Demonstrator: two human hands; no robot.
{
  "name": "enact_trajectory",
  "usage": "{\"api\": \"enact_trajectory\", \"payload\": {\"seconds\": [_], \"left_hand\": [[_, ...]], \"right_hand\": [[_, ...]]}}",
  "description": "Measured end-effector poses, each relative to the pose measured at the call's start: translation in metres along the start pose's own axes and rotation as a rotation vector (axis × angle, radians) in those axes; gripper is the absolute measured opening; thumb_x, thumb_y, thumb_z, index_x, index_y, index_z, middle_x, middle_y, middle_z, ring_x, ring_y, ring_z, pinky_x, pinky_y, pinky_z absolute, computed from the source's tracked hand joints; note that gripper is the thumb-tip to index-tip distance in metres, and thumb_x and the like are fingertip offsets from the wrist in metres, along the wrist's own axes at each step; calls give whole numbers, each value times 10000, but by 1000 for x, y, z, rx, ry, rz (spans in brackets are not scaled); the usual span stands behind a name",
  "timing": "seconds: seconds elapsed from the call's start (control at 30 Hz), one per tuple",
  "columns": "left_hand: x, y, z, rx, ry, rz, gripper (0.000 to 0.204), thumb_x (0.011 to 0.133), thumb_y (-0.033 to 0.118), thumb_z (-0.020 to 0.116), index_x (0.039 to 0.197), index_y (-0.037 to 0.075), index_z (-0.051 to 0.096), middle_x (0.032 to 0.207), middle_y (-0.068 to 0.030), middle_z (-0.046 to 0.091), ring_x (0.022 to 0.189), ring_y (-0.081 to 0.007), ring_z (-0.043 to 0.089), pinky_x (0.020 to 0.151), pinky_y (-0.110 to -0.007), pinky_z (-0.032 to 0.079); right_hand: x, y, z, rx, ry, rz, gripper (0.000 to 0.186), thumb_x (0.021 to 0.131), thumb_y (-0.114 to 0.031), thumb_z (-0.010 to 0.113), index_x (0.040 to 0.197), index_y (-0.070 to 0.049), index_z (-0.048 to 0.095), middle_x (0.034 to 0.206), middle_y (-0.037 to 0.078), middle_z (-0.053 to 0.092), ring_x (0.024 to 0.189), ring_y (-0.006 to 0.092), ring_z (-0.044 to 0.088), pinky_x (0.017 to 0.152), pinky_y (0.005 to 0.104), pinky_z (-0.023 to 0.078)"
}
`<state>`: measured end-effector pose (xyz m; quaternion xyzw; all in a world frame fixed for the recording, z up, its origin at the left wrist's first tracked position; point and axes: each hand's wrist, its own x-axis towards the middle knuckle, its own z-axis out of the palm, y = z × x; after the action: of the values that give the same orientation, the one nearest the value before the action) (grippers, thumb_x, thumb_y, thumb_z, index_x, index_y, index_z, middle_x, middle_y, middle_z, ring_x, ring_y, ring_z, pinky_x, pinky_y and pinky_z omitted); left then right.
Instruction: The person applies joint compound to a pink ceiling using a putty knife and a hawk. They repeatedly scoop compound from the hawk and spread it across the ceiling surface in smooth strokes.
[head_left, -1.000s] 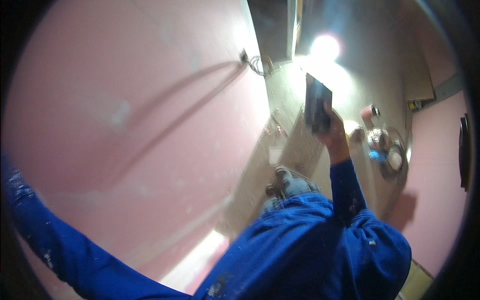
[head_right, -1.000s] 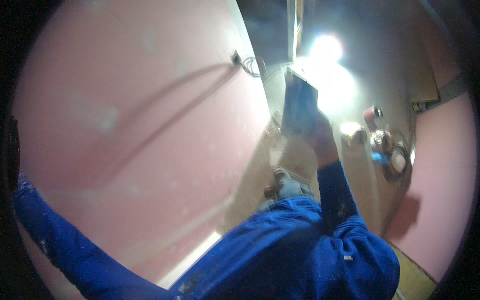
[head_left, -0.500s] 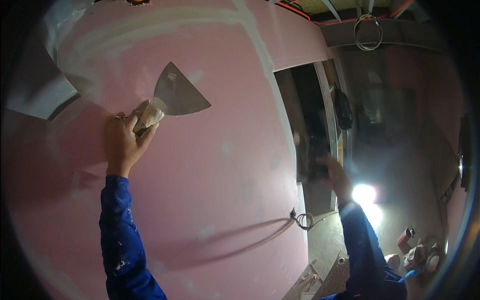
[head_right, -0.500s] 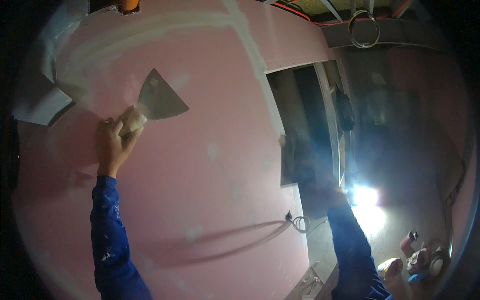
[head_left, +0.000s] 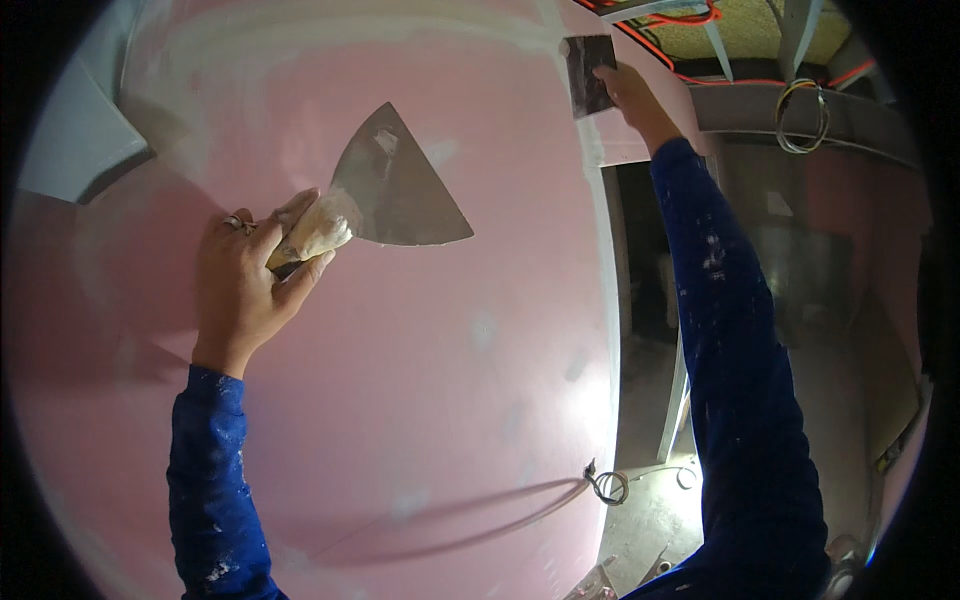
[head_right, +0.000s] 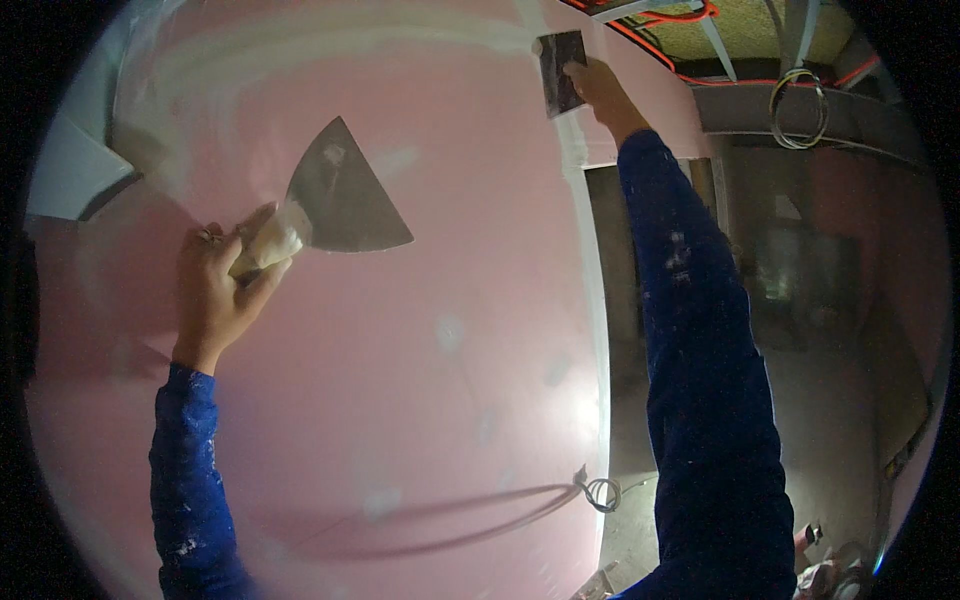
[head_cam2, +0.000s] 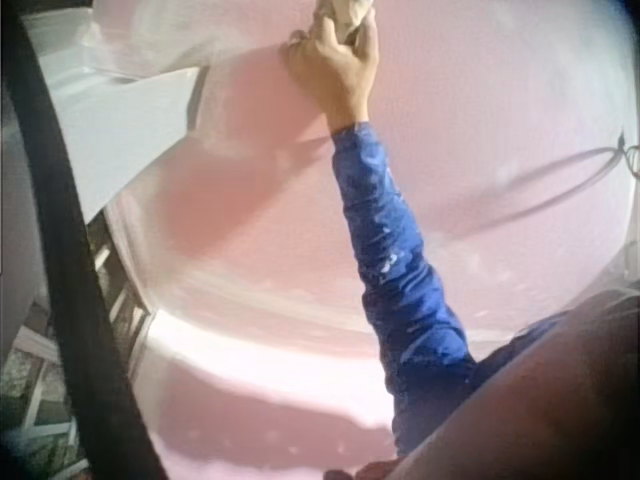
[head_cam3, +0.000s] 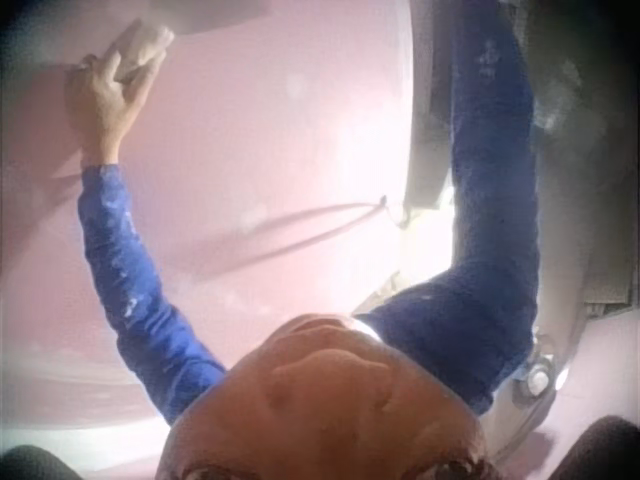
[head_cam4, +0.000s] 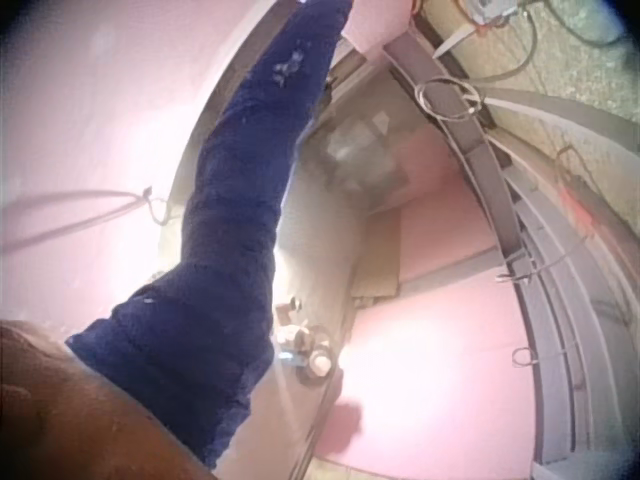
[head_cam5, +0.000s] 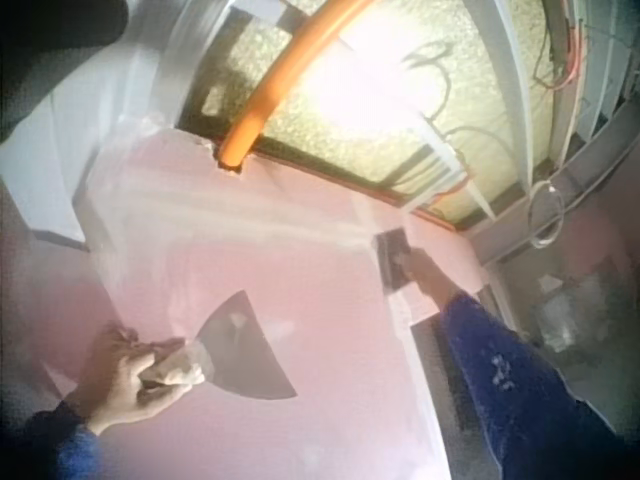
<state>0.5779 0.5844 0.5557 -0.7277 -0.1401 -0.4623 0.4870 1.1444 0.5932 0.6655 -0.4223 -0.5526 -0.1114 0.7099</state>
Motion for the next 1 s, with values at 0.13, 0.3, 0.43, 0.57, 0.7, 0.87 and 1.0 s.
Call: {"api": "enact_trajectory", "payload": {"seconds": [0.13,0.3,0.43,0.57,0.7,0.87,1.0], "left_hand": [[1,-3,3,-14,25,23,343,790,322,821,939,26,731,774,-108,721,655,-281,582,752,-413,479],[-1,-1,2,15,37,12,339,785,330,833,913,37,722,798,-108,738,640,-269,596,775,-407,477],[0,-2,0,-13,8,23,377,813,342,818,1017,36,735,899,-124,759,734,-273,612,797,-408,471],[2,-2,0,-30,23,52,379,804,301,824,1098,74,750,899,-80,777,634,-245,601,818,-392,477],[1,0,-3,-9,38,57,453,798,309,829,1186,91,745,839,-63,762,625,-238,598,816,-385,474],[2,1,-5,-43,42,43,496,799,311,824,1245,115,730,763,-54,728,611,-234,582,791,-380,469],[0,2,-5,7,22,29,495,799,301,820,1255,131,727,772,-56,730,617,-228,574,777,-375,464]], "right_hand": [[72,-5,15,-260,100,-121,392,930,-351,598,1153,-46,704,924,138,713,844,277,681,687,479,525],[104,-3,22,-526,249,-101,373,893,-335,577,1059,-50,749,957,152,747,849,340,718,795,473,563],[116,-3,30,-513,190,-49,387,887,-353,567,1068,-76,768,1020,183,757,933,378,729,859,458,549],[123,-6,44,-702,184,-72,404,921,-330,538,1066,-23,758,955,190,752,908,357,735,835,460,553],[123,-11,62,-636,101,16,413,943,-296,527,1045,42,739,900,204,744,857,339,740,747,477,565],[122,-19,79,-697,23,38,394,918,-295,553,1040,39,722,897,199,721,790,337,714,664,481,561],[117,-34,97,-677,-3,-79,400,885,-289,575,1103,15,718,990,250,711,889,391,709,779,490,558]]}}
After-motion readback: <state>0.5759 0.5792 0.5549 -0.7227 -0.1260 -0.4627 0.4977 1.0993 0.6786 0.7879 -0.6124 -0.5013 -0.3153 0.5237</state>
